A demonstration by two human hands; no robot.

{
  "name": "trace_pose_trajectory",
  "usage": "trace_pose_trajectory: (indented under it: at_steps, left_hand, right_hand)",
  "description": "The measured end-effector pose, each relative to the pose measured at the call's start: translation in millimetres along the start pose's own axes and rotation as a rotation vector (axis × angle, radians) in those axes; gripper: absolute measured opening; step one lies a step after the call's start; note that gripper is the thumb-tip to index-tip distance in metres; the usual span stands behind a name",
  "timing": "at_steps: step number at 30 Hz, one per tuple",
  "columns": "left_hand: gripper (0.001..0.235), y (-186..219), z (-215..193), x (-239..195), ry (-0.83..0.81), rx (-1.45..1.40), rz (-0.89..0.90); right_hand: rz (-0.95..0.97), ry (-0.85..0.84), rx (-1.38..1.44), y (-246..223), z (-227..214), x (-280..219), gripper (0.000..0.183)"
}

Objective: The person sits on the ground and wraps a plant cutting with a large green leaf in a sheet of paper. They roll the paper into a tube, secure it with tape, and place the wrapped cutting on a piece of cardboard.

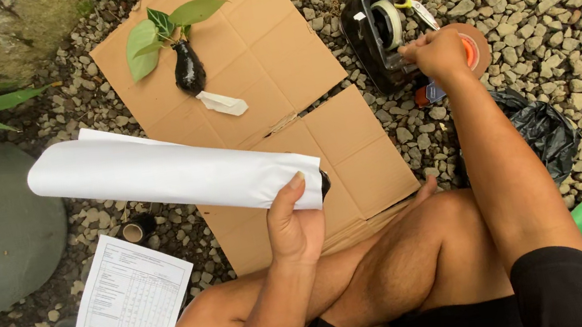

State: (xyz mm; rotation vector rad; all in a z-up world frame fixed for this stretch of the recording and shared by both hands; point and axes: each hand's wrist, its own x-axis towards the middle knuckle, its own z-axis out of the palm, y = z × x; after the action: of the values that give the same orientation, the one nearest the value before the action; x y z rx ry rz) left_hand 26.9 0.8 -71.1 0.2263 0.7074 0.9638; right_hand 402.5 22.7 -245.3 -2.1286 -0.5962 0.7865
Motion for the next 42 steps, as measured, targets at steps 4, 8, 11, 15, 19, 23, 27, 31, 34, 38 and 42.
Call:
trace_pose_trajectory:
  at_steps: [4,8,11,15,19,23,27,31,34,38,42]
  left_hand:
    - [0.042,0,3,-7,-0.021,0.028,-0.005]
    - [0.041,-5,10,-15,-0.066,0.054,-0.018]
    - [0.039,-12,15,-19,-0.077,0.064,-0.034]
    - [0.038,-17,18,-20,-0.103,0.056,-0.046]
    - [0.038,-16,23,-20,-0.076,0.064,-0.021]
    - [0.040,-9,25,-21,-0.042,0.083,0.034]
    - [0.041,-7,30,-24,-0.033,0.112,0.100]
    - [0.041,-6,34,-31,-0.033,0.142,0.141]
    - [0.042,-8,39,-38,-0.012,0.158,0.162]
    - [0.040,-6,42,-52,-0.025,0.195,0.192]
    - [0.038,-7,40,-65,-0.062,0.191,0.215]
  right_hand:
    - [0.122,-0.033,0.007,-2,-17,-12,0.027]
    - [0.295,-0.093,0.019,8,-30,-33,0.022]
    - [0.301,-0.119,0.110,24,-22,-32,0.031]
    - [0.083,-0.022,-0.303,42,-2,-19,0.035]
    - [-0.140,0.084,-0.716,24,2,-37,0.023]
    - [-0.275,-0.118,-0.499,-45,-25,-101,0.019]
    - [-0.335,-0.372,-0.151,-125,-57,-215,0.023]
    - [-0.699,-0.438,-0.070,-179,-79,-308,0.034]
    - [-1.012,-0.414,-0.043,-196,-84,-335,0.027]
    - [-0.969,-0.415,-0.137,-200,-73,-337,0.028]
    - [-0.944,-0.302,-0.215,-194,-57,-333,0.032]
